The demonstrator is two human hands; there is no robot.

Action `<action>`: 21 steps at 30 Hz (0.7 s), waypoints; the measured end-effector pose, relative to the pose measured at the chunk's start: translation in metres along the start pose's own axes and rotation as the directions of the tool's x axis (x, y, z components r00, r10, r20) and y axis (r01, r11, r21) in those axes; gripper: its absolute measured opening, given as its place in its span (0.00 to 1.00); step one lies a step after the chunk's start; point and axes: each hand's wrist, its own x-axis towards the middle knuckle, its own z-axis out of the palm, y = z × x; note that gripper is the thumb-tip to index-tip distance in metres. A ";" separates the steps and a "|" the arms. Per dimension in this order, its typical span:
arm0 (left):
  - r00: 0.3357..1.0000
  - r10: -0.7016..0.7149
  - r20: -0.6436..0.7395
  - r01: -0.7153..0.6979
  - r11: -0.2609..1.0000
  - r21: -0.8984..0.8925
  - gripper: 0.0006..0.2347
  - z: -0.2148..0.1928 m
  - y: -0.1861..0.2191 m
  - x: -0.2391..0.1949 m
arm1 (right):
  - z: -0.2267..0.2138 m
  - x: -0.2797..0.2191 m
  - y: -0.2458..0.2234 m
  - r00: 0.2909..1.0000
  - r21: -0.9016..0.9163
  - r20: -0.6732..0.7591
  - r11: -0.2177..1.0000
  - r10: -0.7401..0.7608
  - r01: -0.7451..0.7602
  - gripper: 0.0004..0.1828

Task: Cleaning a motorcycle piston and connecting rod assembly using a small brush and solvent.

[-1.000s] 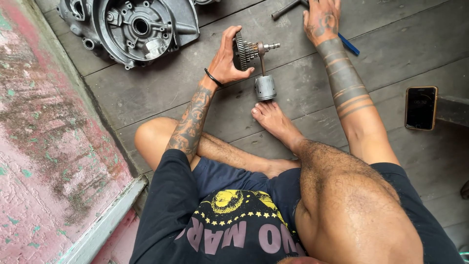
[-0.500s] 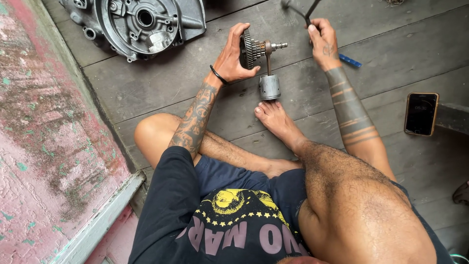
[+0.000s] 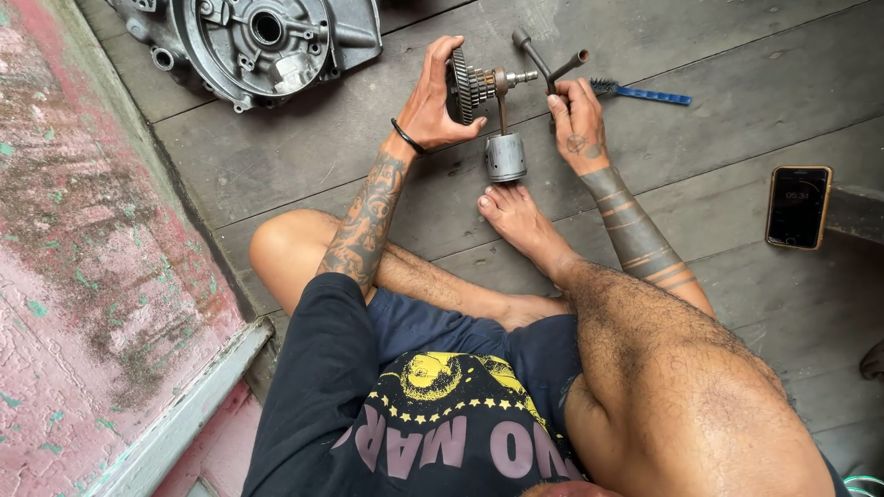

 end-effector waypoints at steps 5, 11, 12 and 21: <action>1.000 -0.007 0.005 0.007 1.000 0.009 0.49 0.000 0.000 0.001 | 0.004 -0.004 0.006 1.000 -0.012 0.011 1.000 0.023 -0.023 0.05; 1.000 -0.008 0.005 0.008 1.000 0.010 0.48 -0.003 0.005 0.003 | 0.008 0.008 0.008 0.999 0.010 0.008 0.999 0.033 -0.033 0.07; 1.000 -0.007 0.004 0.007 1.000 0.012 0.48 -0.003 0.006 0.002 | 0.010 0.010 0.007 0.999 0.015 0.012 0.999 0.040 -0.040 0.08; 1.000 -0.008 0.007 0.008 1.000 0.024 0.49 -0.001 0.000 0.000 | 0.020 0.022 -0.007 0.997 0.026 0.067 0.999 0.032 -0.034 0.06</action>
